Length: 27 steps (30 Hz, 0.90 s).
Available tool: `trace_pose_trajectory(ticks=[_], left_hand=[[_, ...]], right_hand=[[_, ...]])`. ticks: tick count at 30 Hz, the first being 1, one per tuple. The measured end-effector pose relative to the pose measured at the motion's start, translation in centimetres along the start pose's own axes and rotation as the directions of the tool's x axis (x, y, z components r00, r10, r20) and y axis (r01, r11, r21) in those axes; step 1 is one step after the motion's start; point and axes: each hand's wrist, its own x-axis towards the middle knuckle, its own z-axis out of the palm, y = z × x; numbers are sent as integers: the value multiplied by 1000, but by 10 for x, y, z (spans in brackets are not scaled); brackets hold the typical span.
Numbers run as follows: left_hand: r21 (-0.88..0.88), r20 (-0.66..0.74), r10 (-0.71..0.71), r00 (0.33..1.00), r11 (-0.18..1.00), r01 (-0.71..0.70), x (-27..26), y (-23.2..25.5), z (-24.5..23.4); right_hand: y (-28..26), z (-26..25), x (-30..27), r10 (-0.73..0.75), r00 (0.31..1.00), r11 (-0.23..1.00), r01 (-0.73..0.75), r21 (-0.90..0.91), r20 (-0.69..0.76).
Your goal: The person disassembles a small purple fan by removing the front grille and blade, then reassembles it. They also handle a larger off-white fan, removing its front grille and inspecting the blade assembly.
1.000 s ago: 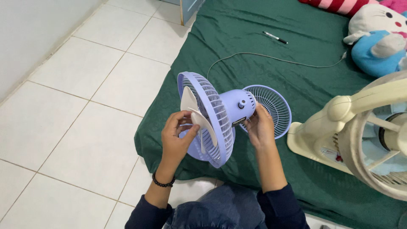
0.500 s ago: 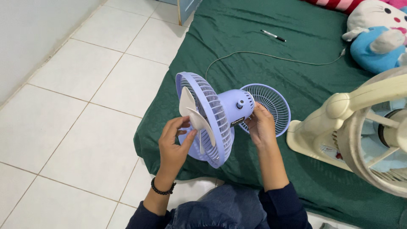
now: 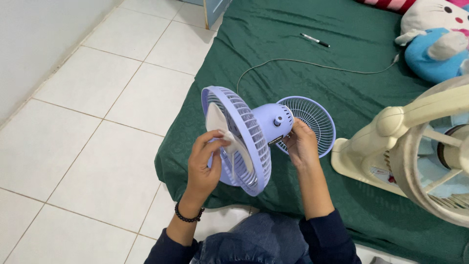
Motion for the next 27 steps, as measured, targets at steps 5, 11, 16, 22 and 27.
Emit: trace_pose_trajectory(ticks=[5,11,16,22,27], left_hand=[[-116,-110,29,994,992,-42,-7,-7,-3],[-202,-140,-321,937,935,290,-4,-8,1],[-36,-37,-166,985,986,165,-3,2,1],[-96,6,-130,992,987,130,0,-1,-7],[-116,-91,-167,982,981,156,-6,5,-16]], right_hand=[[2,-2,3,-12,999,1000,11,21,42],[5,-5,3,-3,999,1000,2,30,33],[6,-8,4,-2,1000,999,2,37,22],[2,-1,0,-12,1000,1000,11,28,23],[-22,32,-28,-131,988,962,106,-253,-83]])
